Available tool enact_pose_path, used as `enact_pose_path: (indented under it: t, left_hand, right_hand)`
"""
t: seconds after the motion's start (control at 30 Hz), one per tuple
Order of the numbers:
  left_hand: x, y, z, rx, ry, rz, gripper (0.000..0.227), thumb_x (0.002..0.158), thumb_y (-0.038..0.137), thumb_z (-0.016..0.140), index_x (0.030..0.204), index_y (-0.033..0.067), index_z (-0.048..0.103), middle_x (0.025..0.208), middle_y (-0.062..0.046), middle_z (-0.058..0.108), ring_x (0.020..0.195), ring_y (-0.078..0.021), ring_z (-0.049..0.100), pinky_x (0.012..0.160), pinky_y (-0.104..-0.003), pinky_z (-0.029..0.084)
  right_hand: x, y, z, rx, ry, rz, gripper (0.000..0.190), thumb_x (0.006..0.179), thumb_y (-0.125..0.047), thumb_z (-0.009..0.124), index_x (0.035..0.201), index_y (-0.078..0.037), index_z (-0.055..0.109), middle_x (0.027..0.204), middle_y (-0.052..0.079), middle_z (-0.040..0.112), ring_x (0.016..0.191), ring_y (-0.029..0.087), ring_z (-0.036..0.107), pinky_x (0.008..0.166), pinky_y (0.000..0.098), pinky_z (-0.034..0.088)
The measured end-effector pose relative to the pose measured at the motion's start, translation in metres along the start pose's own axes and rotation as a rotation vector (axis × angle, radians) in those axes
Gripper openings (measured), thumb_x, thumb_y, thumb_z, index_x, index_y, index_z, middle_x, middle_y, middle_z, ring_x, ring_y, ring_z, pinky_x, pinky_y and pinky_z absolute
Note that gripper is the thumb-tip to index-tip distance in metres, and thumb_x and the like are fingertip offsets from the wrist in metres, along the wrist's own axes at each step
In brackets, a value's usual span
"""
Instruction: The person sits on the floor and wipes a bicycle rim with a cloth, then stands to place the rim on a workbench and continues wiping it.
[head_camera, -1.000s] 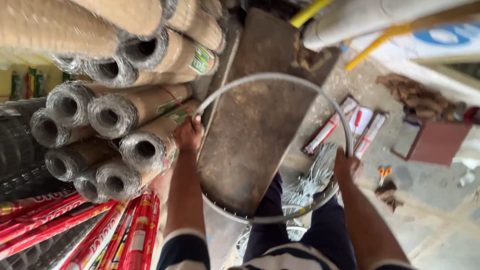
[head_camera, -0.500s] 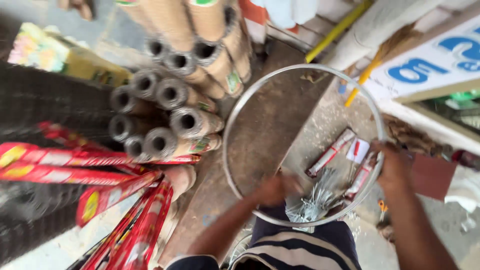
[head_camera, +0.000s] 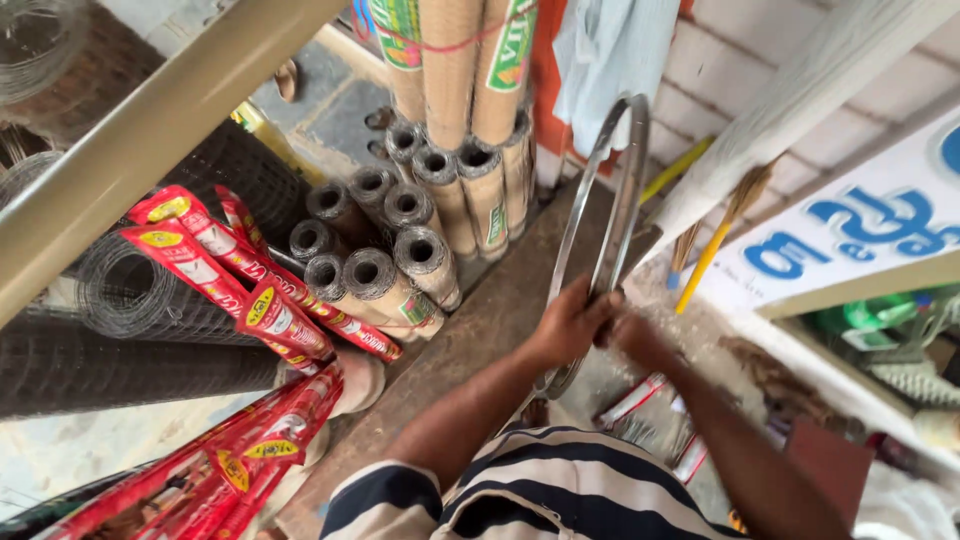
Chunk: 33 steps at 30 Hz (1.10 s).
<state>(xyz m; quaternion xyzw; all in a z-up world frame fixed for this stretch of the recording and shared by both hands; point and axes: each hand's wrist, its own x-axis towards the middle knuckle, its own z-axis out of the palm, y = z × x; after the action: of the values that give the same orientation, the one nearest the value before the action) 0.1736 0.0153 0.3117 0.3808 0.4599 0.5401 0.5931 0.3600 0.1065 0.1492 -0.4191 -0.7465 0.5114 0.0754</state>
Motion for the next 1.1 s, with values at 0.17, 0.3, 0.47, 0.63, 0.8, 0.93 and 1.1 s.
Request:
enact_pose_path:
  t: [0.17,0.3,0.47,0.63,0.8,0.93,1.1]
  left_hand:
    - [0.051,0.006,-0.002,-0.117,0.004,0.022,0.028,0.107,0.03,0.06,0.099,0.0049,0.052,0.068,-0.005,0.058,0.053,-0.0145,0.055,0.049,-0.032,0.047]
    - [0.064,0.01,-0.012,-0.178,0.012,0.047,0.028,0.105,0.028,0.065,0.102,0.0014,0.054,0.076,-0.007,0.063,0.062,-0.0157,0.062,0.056,-0.033,0.052]
    - [0.044,0.009,-0.006,-0.113,0.102,-0.006,0.031,0.098,0.026,0.068,0.114,0.0033,0.055,0.085,-0.006,0.067,0.073,-0.0149,0.068,0.066,-0.031,0.06]
    - [0.014,0.004,0.001,-0.082,0.104,0.05,0.034,0.1,0.029,0.068,0.112,0.0015,0.052,0.082,-0.007,0.065,0.071,-0.0154,0.068,0.062,-0.031,0.057]
    - [0.021,0.012,-0.003,-0.087,0.096,0.065,0.034,0.102,0.031,0.066,0.11,0.0025,0.05,0.078,-0.007,0.064,0.067,-0.0168,0.068,0.058,-0.031,0.056]
    - [0.022,0.014,-0.002,-0.085,0.127,0.025,0.033,0.099,0.03,0.068,0.111,0.0034,0.051,0.079,-0.006,0.065,0.069,-0.0156,0.068,0.06,-0.03,0.056]
    - [0.016,0.006,-0.002,-0.11,0.153,0.09,0.033,0.1,0.027,0.071,0.109,0.0006,0.052,0.082,-0.005,0.063,0.072,-0.015,0.068,0.063,-0.031,0.056]
  right_hand:
    - [-0.047,0.019,0.087,-0.095,-0.4,0.104,0.082,0.089,-0.038,0.073,0.162,-0.021,0.04,0.16,0.015,0.033,0.137,0.034,0.049,0.094,0.0546,0.055]
    - [-0.051,-0.026,0.085,-0.21,-0.319,0.02,0.055,0.098,-0.05,0.062,0.142,-0.016,0.062,0.132,0.015,0.064,0.119,0.03,0.062,0.102,0.0462,0.048]
    - [-0.047,-0.084,0.021,-0.173,-0.253,0.097,0.045,0.102,-0.047,0.058,0.107,-0.008,0.081,0.086,0.014,0.078,0.081,0.026,0.073,0.085,0.0449,0.058]
    - [-0.049,-0.089,0.012,-0.086,-0.236,0.028,0.039,0.083,-0.038,0.078,0.105,-0.006,0.076,0.091,0.006,0.079,0.085,0.019,0.076,0.083,0.0428,0.06]
    - [-0.059,-0.061,0.062,-0.227,-0.333,-0.003,0.046,0.087,-0.046,0.072,0.117,-0.01,0.071,0.095,0.012,0.075,0.091,0.025,0.073,0.089,0.043,0.056]
    - [-0.057,-0.068,0.05,-0.252,-0.42,0.114,0.048,0.092,-0.053,0.067,0.122,-0.015,0.072,0.106,0.009,0.075,0.099,0.025,0.072,0.095,0.0429,0.051]
    - [-0.045,-0.092,-0.006,-0.34,-0.266,0.044,0.045,0.088,-0.051,0.071,0.104,-0.01,0.079,0.099,0.012,0.082,0.095,0.026,0.077,0.09,0.0413,0.058]
